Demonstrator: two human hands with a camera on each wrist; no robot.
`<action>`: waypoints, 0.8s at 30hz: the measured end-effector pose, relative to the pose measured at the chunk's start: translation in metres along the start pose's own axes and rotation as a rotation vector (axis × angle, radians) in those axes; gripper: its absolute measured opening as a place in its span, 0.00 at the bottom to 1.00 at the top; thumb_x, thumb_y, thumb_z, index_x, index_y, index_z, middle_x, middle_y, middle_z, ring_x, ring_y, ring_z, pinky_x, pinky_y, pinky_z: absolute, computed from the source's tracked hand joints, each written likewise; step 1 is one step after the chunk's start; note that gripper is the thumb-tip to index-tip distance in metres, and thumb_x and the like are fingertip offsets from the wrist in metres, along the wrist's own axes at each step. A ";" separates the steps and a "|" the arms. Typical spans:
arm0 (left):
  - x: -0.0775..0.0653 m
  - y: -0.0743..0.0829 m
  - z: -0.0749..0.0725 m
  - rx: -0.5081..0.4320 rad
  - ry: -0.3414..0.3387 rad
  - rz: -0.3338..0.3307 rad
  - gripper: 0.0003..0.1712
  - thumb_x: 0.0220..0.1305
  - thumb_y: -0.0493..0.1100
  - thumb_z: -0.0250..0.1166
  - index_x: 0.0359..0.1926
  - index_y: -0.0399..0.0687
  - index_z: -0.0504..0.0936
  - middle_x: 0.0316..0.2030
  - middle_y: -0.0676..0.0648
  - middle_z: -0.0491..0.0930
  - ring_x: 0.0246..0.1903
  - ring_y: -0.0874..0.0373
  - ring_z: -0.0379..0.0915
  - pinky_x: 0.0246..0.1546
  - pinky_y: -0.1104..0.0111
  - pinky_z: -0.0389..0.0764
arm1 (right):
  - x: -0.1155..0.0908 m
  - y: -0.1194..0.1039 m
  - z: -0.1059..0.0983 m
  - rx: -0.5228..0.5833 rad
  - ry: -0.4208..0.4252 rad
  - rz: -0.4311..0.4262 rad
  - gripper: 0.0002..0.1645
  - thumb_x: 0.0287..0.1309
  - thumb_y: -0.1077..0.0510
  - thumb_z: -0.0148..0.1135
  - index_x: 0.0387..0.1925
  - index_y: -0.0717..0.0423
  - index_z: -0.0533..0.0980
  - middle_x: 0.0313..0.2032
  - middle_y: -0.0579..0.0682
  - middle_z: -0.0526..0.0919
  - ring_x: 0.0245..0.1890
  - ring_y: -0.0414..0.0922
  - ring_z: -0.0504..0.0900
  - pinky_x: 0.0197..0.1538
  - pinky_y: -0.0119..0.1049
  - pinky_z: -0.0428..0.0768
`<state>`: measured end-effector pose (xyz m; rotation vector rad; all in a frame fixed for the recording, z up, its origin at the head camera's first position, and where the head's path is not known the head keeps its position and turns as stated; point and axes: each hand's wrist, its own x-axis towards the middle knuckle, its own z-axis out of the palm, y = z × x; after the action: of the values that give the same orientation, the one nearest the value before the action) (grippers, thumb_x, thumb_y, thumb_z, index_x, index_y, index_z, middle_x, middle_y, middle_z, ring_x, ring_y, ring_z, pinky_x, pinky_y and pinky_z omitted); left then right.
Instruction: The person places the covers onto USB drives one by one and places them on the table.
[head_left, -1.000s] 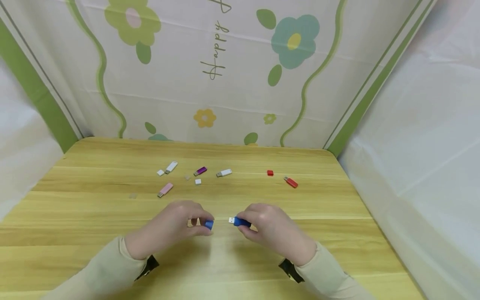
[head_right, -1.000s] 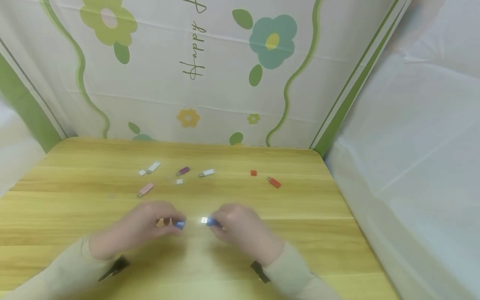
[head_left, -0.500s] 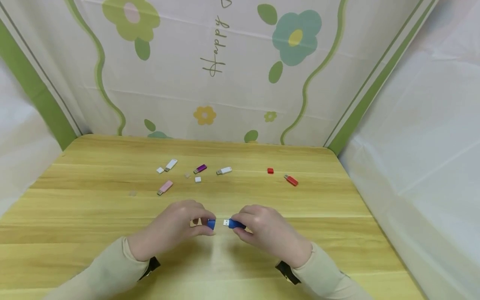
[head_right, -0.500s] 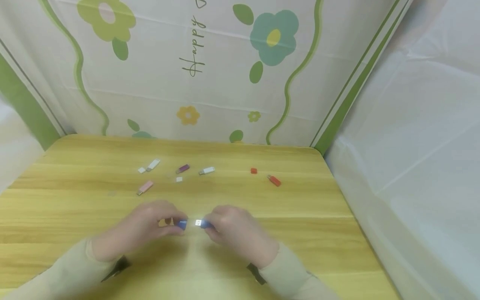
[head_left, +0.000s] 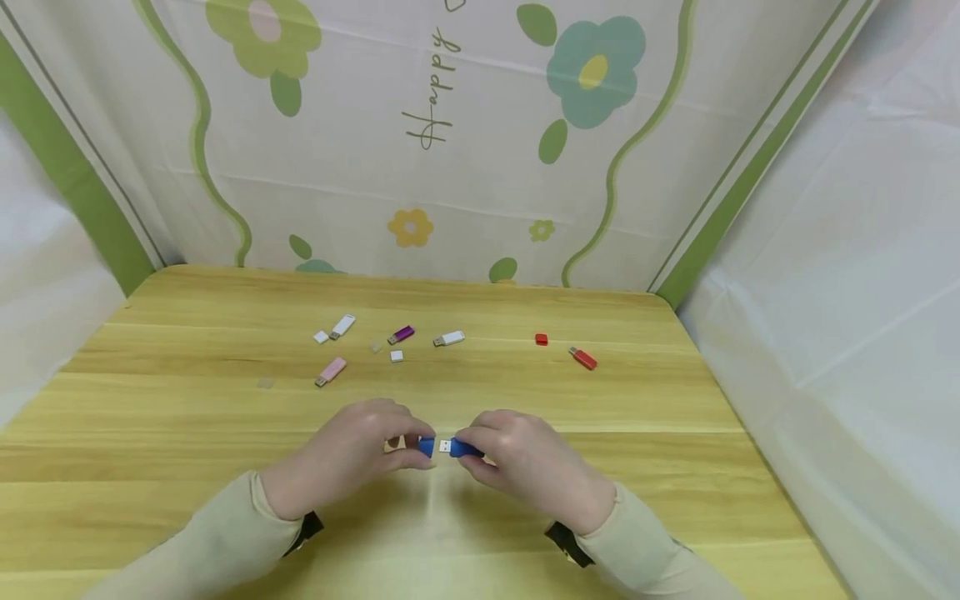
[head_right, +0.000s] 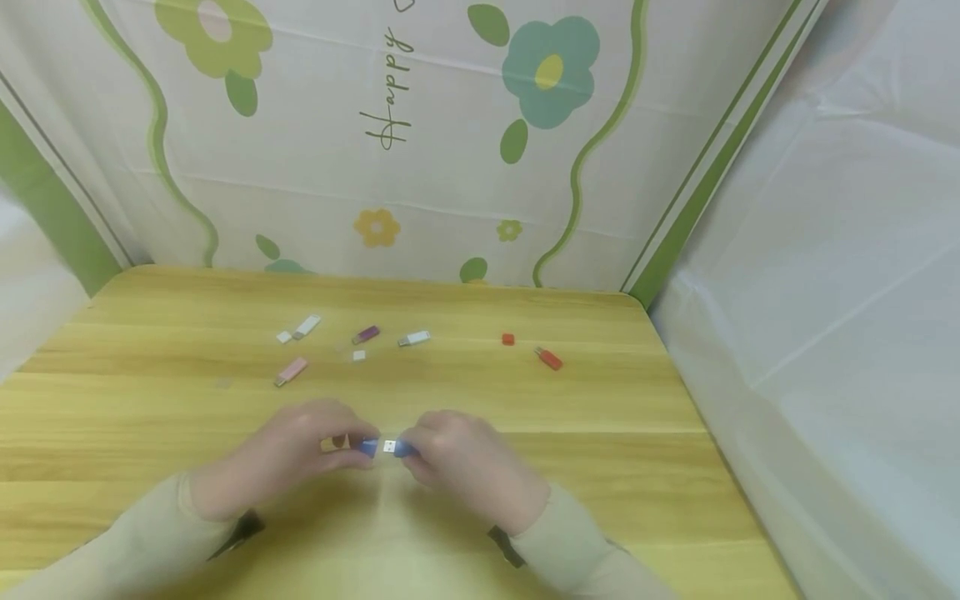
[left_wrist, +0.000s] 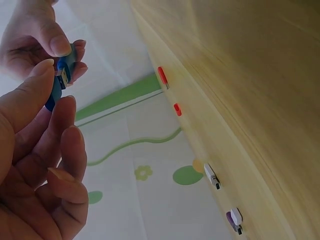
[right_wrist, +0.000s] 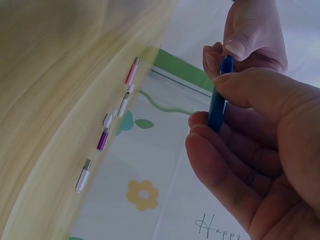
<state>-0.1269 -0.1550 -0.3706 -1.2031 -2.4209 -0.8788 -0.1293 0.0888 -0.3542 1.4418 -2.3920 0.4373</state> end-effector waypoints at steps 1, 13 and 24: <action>0.000 0.000 0.000 0.002 0.001 0.000 0.12 0.50 0.45 0.78 0.36 0.49 0.87 0.26 0.62 0.79 0.26 0.68 0.71 0.28 0.77 0.74 | 0.000 0.000 0.000 0.002 0.000 -0.001 0.08 0.54 0.60 0.74 0.37 0.58 0.85 0.30 0.44 0.83 0.27 0.33 0.76 0.33 0.19 0.75; 0.001 -0.001 0.002 0.027 -0.003 -0.012 0.13 0.48 0.46 0.79 0.36 0.50 0.87 0.26 0.62 0.78 0.25 0.67 0.71 0.28 0.77 0.74 | 0.001 -0.001 0.002 0.015 0.006 -0.005 0.08 0.55 0.60 0.73 0.36 0.58 0.85 0.29 0.43 0.82 0.25 0.33 0.74 0.32 0.18 0.73; 0.000 -0.001 0.005 0.044 -0.004 -0.026 0.13 0.49 0.47 0.79 0.35 0.51 0.88 0.25 0.63 0.78 0.25 0.68 0.71 0.28 0.77 0.74 | 0.002 -0.001 0.004 0.034 -0.001 -0.002 0.07 0.56 0.60 0.73 0.36 0.58 0.85 0.29 0.44 0.82 0.26 0.32 0.74 0.32 0.17 0.73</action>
<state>-0.1274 -0.1525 -0.3746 -1.1615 -2.4515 -0.8263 -0.1299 0.0848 -0.3573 1.4587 -2.3953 0.4789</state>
